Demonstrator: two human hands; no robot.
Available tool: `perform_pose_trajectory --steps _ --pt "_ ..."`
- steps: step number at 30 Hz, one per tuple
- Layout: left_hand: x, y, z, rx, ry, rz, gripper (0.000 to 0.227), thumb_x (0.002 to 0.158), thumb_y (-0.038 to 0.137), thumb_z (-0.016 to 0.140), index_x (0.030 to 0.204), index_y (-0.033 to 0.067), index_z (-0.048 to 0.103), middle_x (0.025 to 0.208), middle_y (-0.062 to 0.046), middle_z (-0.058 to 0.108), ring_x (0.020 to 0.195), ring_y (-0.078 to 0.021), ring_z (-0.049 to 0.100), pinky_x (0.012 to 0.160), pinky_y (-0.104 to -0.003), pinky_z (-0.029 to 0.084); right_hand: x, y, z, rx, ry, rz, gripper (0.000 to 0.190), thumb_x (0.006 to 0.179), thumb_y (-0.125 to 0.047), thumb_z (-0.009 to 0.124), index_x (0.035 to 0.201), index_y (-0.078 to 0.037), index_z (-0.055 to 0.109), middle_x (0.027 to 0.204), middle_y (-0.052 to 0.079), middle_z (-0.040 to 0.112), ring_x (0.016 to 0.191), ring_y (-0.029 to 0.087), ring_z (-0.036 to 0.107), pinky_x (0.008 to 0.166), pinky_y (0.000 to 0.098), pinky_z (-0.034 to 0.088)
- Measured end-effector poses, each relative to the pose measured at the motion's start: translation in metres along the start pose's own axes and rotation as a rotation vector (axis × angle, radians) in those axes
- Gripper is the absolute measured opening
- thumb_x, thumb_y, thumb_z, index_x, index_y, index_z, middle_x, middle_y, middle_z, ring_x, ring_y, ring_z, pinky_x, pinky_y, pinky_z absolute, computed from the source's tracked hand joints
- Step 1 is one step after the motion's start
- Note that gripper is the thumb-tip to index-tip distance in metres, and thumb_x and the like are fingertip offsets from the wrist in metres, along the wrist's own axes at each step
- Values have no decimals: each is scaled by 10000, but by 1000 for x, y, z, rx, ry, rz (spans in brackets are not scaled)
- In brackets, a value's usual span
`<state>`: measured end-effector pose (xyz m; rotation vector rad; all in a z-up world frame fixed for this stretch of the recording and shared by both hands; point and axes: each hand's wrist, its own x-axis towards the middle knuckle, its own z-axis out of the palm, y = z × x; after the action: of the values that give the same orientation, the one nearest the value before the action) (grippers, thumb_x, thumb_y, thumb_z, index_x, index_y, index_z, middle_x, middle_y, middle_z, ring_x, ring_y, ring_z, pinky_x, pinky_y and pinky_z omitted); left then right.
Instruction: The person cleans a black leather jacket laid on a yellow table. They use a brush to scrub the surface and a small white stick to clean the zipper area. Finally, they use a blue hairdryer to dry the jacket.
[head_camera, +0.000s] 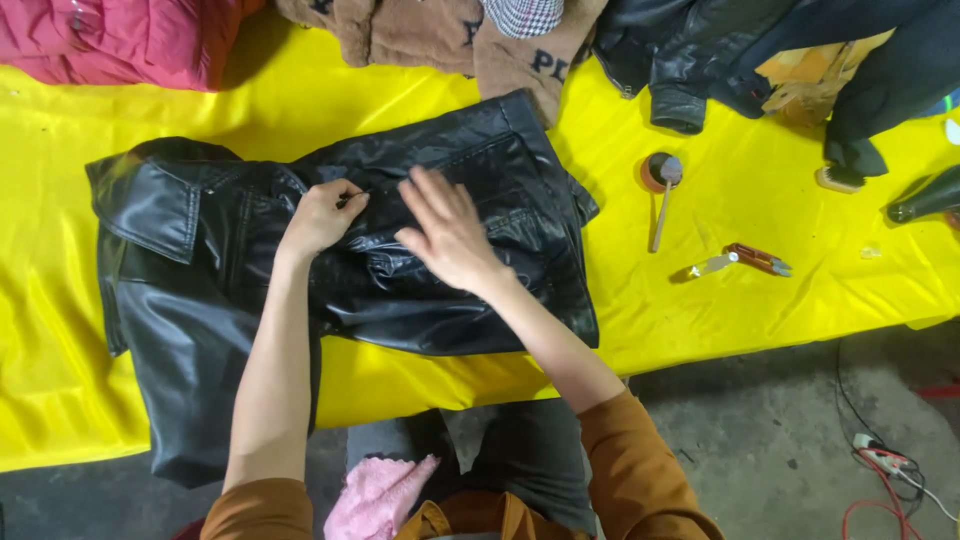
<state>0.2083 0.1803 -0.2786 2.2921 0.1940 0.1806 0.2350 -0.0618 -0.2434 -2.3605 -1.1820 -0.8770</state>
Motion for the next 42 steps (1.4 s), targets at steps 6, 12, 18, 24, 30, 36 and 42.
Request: perform_pose_trajectory --steps 6,12,18,24,30,36,42 --pt "-5 22 -17 -89 -66 -84 269 1024 276 642 1129 54 754 1109 -201 739 1116 -406 681 891 -485 570 -17 -16 31 229 -575 34 659 1088 -522 384 1659 -221 256 1719 116 209 1591 309 167 1261 573 20" --pt "-8 22 -11 -64 -34 -27 252 1040 255 633 1094 41 756 1049 -198 745 1051 -385 705 831 -474 587 2 -4 8 328 -708 119 666 1076 -605 329 1642 -259 286 1705 102 252 1581 308 210 1271 577 69" --pt "-12 21 -9 -155 78 93 219 1046 217 650 1066 23 751 954 -196 741 965 -369 719 783 -417 571 -6 61 0 -74 -702 436 792 1038 -702 293 1647 -197 270 1730 121 144 1592 337 56 1219 629 -109" --pt "-31 44 -39 -304 -33 143 506 858 272 821 1260 -9 699 1052 -227 721 1045 -347 672 907 -463 523 -25 57 13 -46 -435 442 804 1033 -680 381 1648 -171 280 1728 131 166 1590 365 89 1245 608 -29" --pt "-33 40 -30 -145 137 165 244 986 200 756 1123 7 697 934 -241 716 939 -411 714 760 -445 564 -31 56 19 -20 -359 458 804 1045 -669 393 1652 -156 274 1721 177 141 1574 433 50 1230 629 -23" --pt "-16 23 -13 -64 112 93 258 984 198 747 1112 -6 654 925 -263 696 913 -430 717 751 -465 569 -32 64 30 -68 -348 554 824 1020 -698 414 1641 -171 286 1694 249 142 1534 551 39 1198 707 -11" --pt "-8 12 -4 60 106 34 334 954 253 761 1140 2 644 984 -256 701 975 -452 708 790 -491 563 -43 97 -11 182 -197 557 687 1035 -516 578 1595 -166 391 1598 280 334 1491 531 279 1155 732 208"
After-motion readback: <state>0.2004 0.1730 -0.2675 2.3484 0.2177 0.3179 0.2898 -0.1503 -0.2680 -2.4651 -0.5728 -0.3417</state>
